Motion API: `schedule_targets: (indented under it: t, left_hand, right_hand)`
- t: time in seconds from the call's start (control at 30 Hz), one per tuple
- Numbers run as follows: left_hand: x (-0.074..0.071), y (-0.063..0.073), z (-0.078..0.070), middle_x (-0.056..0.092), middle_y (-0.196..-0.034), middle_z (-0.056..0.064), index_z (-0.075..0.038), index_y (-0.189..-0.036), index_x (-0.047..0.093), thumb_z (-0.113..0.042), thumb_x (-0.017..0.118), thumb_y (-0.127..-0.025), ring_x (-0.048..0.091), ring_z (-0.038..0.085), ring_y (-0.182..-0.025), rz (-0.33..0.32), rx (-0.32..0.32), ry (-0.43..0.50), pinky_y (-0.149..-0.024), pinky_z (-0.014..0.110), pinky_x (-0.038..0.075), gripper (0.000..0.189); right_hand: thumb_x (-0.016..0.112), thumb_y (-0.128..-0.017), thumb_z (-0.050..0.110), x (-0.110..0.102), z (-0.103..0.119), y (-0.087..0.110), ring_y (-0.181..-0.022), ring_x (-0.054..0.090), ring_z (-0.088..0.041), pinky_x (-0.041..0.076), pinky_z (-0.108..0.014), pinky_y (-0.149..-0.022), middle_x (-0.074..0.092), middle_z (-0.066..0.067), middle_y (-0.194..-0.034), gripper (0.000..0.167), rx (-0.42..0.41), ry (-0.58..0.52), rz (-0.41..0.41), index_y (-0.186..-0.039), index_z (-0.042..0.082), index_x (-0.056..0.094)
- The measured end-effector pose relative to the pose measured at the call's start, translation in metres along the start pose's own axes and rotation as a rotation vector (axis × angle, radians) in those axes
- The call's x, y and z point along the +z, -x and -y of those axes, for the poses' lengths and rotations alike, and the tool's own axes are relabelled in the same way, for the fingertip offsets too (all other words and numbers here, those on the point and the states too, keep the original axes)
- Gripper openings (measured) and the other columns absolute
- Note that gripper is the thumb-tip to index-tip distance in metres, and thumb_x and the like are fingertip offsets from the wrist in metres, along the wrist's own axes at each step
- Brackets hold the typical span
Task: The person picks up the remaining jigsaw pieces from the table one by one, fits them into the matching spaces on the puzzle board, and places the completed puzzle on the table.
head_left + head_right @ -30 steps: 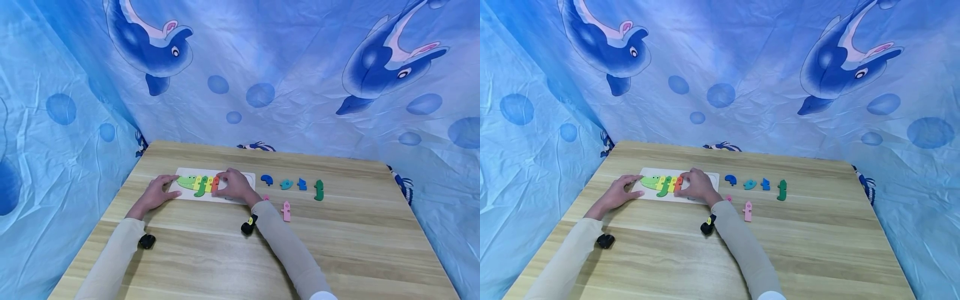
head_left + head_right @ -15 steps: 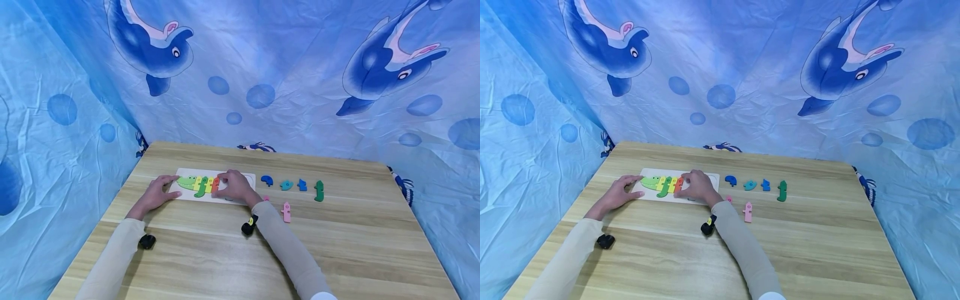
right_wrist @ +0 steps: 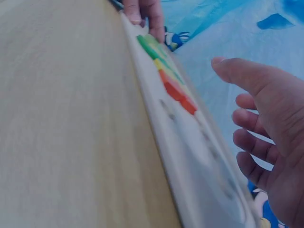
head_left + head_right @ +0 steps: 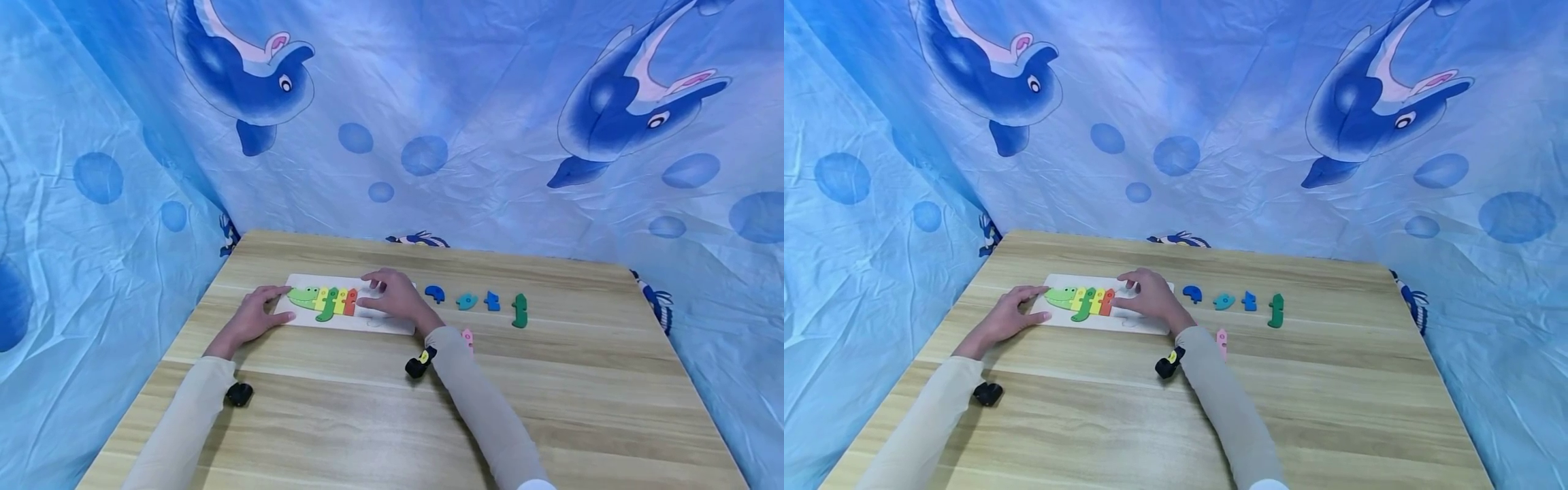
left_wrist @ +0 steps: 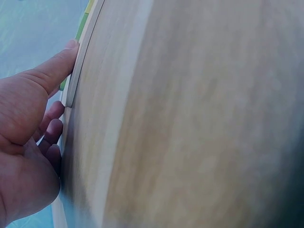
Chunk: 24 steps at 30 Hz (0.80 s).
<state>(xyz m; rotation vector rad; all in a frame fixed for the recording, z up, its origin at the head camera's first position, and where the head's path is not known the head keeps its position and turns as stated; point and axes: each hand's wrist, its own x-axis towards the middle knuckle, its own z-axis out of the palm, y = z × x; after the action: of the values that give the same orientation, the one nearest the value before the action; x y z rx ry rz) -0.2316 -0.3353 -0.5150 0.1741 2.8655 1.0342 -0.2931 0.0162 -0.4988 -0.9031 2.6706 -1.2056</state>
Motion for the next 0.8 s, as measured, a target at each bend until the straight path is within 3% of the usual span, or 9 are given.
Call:
schedule_targets:
  t: [0.2,0.3,0.43,0.6,0.8]
  left_hand:
    - [-0.001,-0.001,0.001,0.037,-0.155,0.027,-0.01,-0.153,0.047,-0.036,0.076,-0.093,0.029,0.051,-0.14,0.007,-0.004,0.001,-0.112,0.068,0.024,0.071]
    - [-0.001,-0.001,0.001,0.037,-0.156,0.027,-0.01,-0.153,0.047,-0.036,0.076,-0.093,0.029,0.051,-0.14,0.008,-0.007,0.001,-0.112,0.068,0.024,0.071]
    - [0.0,0.001,0.002,0.037,-0.155,0.027,-0.009,-0.153,0.047,-0.035,0.076,-0.093,0.029,0.051,-0.14,0.01,-0.014,0.007,-0.112,0.069,0.024,0.071]
    - [-0.001,0.001,0.002,0.037,-0.155,0.028,-0.009,-0.154,0.046,-0.035,0.076,-0.094,0.028,0.051,-0.14,0.015,-0.021,0.008,-0.112,0.069,0.024,0.072]
    - [-0.002,-0.002,0.003,0.037,-0.155,0.028,-0.01,-0.154,0.046,-0.039,0.076,-0.093,0.029,0.051,-0.14,0.016,-0.009,0.006,-0.112,0.069,0.025,0.073]
  right_hand:
    - [0.082,-0.087,0.041,-0.022,0.004,0.014,-0.092,0.064,-0.024,0.054,-0.034,-0.076,0.068,-0.012,-0.109,0.056,-0.088,-0.056,-0.043,-0.134,0.012,0.069]
    - [0.082,-0.088,0.037,-0.032,0.005,0.023,-0.094,0.065,-0.033,0.056,-0.042,-0.079,0.068,-0.016,-0.11,0.053,-0.142,-0.094,-0.056,-0.133,0.013,0.069]
    - [0.083,-0.087,0.036,-0.044,0.005,0.034,-0.097,0.066,-0.037,0.056,-0.052,-0.083,0.067,-0.011,-0.109,0.051,-0.183,-0.111,-0.073,-0.132,0.017,0.07]
    - [0.083,-0.086,0.04,-0.06,0.005,0.049,-0.103,0.065,-0.028,0.056,-0.052,-0.086,0.065,0.003,-0.118,0.052,-0.183,-0.073,-0.089,-0.133,0.022,0.07]
    - [0.083,-0.085,0.043,-0.087,0.007,0.072,-0.108,0.065,-0.02,0.055,-0.057,-0.09,0.062,0.002,-0.134,0.055,-0.145,-0.021,-0.104,-0.134,0.025,0.069]
